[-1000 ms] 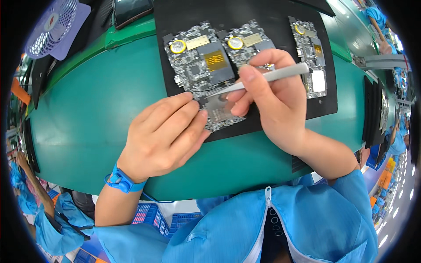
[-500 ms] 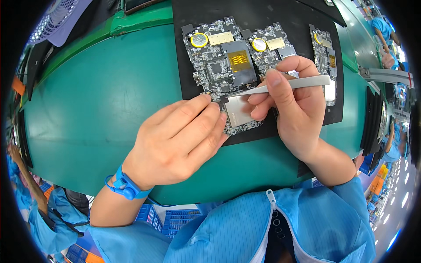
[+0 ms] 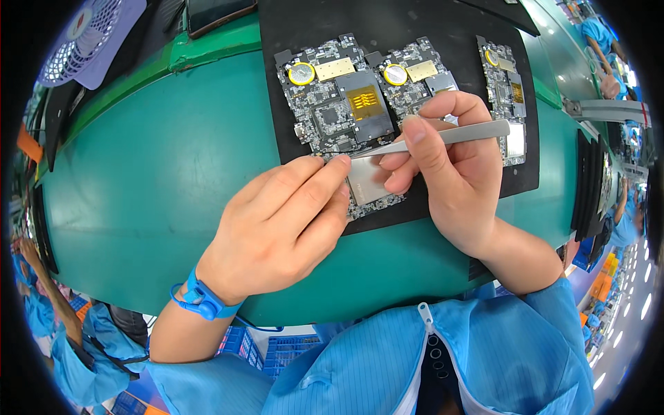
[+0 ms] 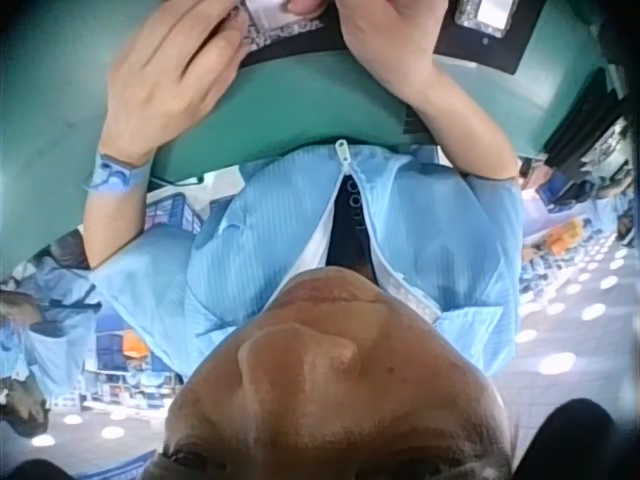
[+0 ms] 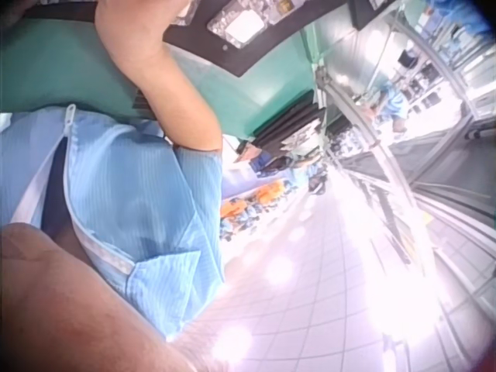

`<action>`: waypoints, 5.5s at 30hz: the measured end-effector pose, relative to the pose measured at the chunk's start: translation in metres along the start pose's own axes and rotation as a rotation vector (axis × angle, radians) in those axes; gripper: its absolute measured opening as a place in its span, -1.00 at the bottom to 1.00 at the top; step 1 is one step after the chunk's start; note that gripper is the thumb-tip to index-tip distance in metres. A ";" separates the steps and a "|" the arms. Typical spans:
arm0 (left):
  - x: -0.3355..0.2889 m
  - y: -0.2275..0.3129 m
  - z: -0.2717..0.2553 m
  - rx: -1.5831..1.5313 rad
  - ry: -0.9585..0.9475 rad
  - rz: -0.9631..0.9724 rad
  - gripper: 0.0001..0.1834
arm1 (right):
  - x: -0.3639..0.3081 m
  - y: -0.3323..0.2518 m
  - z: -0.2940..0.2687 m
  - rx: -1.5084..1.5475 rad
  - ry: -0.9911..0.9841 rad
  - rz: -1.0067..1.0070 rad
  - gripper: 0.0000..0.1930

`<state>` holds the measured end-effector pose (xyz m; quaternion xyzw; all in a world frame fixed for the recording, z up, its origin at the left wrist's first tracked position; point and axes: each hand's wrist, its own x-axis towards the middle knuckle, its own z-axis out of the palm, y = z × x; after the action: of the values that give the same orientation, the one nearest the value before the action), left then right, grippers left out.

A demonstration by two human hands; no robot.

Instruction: The person uses tweezers to pick up small rectangular components from a strip and place them onto circuit boards. They carefully align and press the components onto specific areas of the boards, repeating the process for multiple units on a green workbench.

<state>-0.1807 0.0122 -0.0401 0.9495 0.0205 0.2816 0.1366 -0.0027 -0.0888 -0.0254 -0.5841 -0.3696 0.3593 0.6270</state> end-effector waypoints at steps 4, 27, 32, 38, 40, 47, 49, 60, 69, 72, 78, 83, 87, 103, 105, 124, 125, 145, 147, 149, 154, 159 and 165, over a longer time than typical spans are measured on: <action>0.002 0.004 -0.001 -0.014 -0.046 -0.055 -0.69 | -0.002 0.006 -0.002 -0.076 -0.043 -0.160 -0.79; -0.004 -0.002 -0.002 -0.082 0.050 -0.014 -0.65 | -0.003 0.006 -0.010 -0.510 -0.359 -0.497 -0.78; -0.003 -0.002 -0.002 -0.064 0.049 0.008 -0.66 | -0.008 0.026 -0.005 -0.421 -0.241 -0.639 -0.80; -0.003 -0.001 -0.006 -0.054 0.000 -0.015 -0.66 | -0.004 0.007 -0.013 -0.486 -0.326 -0.587 -0.75; 0.002 0.003 -0.010 -0.090 -0.048 -0.051 -0.67 | -0.003 0.002 -0.015 -0.344 -0.278 -0.510 -0.74; -0.003 0.008 -0.009 0.074 -0.103 0.057 -0.68 | -0.012 -0.034 -0.053 0.189 0.101 -0.178 -0.79; -0.008 0.009 -0.010 0.119 -0.078 0.098 -0.74 | -0.016 -0.052 -0.078 0.121 0.244 -0.047 -0.76; 0.006 0.012 -0.034 -1.030 0.110 -1.299 -0.56 | -0.023 -0.045 -0.216 -0.222 0.235 0.549 -0.61; 0.066 0.075 -0.043 -1.148 0.188 -1.153 -0.87 | -0.067 -0.085 -0.253 -0.558 0.073 0.402 -0.35; 0.098 0.110 -0.045 -1.210 -0.019 -1.059 -0.87 | -0.108 -0.110 -0.308 -0.554 0.129 0.346 -0.34; 0.220 0.204 0.045 -1.352 -0.395 -0.794 -0.74 | -0.203 -0.168 -0.459 -0.751 0.580 0.360 -0.41; 0.330 0.268 0.184 -1.410 -0.558 -0.502 -0.70 | -0.254 -0.184 -0.614 -0.941 0.851 0.342 -0.47; 0.374 0.291 0.265 -1.369 -0.468 -0.598 -0.74 | -0.237 -0.151 -0.704 -1.051 0.932 0.295 -0.53; 0.298 -0.078 0.113 0.831 -0.479 -0.102 -0.90 | -0.182 -0.146 -0.451 -1.333 0.930 -0.185 -0.85; 0.299 -0.080 0.118 0.847 -0.488 -0.042 -0.90 | -0.166 -0.146 -0.403 -1.385 0.735 -0.419 -0.87; 0.064 0.129 0.052 0.530 -0.298 0.265 -0.73 | -0.124 -0.045 -0.199 0.014 0.058 0.351 -0.61; 0.065 0.135 0.052 0.407 -0.311 0.168 -0.72 | -0.126 -0.041 -0.197 0.012 0.072 0.341 -0.66; 0.086 0.131 0.080 -0.029 -0.403 0.363 -0.57 | -0.131 -0.024 -0.186 -0.013 0.158 0.347 -0.75; 0.086 0.130 0.081 -0.039 -0.393 0.367 -0.57 | -0.130 -0.023 -0.185 -0.038 0.132 0.349 -0.76; 0.084 0.130 0.082 -0.036 -0.372 0.388 -0.57 | -0.130 -0.022 -0.185 -0.049 0.110 0.338 -0.76; 0.089 0.132 0.082 -0.042 -0.381 0.402 -0.58 | -0.128 -0.016 -0.186 0.066 0.125 0.237 -0.77; 0.112 0.136 0.077 -0.116 -0.363 0.334 -0.69 | -0.089 -0.029 -0.231 0.431 0.213 -0.008 -0.82; 0.163 0.125 0.122 0.177 -0.153 0.267 -0.69 | -0.005 -0.028 -0.248 0.468 0.109 0.018 -0.82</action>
<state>0.0170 -0.1195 -0.0180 0.9709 -0.0914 0.2211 0.0148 0.2148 -0.2110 -0.0090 -0.4449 -0.2366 0.4087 0.7609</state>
